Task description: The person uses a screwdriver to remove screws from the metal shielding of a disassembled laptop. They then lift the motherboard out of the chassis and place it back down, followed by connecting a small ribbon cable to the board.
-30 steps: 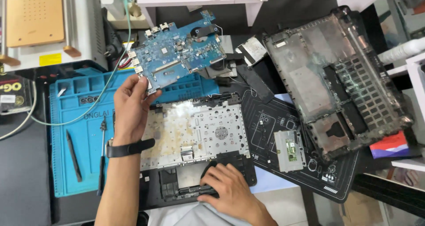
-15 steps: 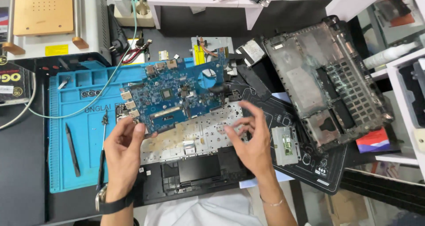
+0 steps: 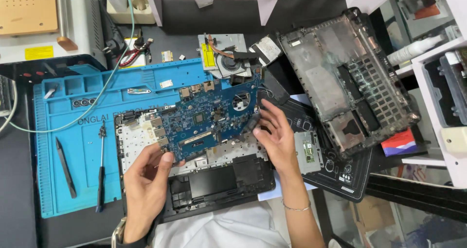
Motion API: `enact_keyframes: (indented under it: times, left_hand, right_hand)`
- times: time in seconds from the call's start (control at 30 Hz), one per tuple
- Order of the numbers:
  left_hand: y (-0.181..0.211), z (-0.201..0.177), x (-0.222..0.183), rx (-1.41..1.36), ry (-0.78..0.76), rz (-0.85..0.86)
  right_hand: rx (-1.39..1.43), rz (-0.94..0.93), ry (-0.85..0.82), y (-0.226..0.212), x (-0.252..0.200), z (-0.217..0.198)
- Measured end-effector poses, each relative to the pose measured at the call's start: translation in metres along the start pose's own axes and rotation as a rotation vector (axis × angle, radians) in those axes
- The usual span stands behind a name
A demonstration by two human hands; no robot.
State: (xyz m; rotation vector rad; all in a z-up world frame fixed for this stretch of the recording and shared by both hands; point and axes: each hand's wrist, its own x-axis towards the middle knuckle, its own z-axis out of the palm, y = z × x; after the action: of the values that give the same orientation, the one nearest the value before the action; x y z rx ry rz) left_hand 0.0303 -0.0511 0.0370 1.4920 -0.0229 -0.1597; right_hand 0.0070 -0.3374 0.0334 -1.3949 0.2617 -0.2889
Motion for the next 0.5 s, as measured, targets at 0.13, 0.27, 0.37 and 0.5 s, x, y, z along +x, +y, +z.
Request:
enact_keyframes:
  times: [0.13, 0.27, 0.37, 0.5]
  left_hand:
    - [0.012, 0.019, -0.004, -0.057, -0.006, -0.085]
    - [0.003, 0.027, -0.014, -0.114, -0.025, -0.072]
    - [-0.009, 0.018, -0.015, -0.003, 0.083, -0.045]
    - [-0.017, -0.013, -0.019, 0.043, 0.235, 0.006]
  right_hand:
    - [0.054, 0.024, -0.026, 0.01, 0.001, -0.015]
    - [0.021, -0.048, 0.082, 0.023, 0.0, -0.026]
    - [0.034, -0.04, 0.152, 0.022, -0.003, -0.034]
    - [-0.008, -0.027, 0.219, 0.021, -0.01, -0.047]
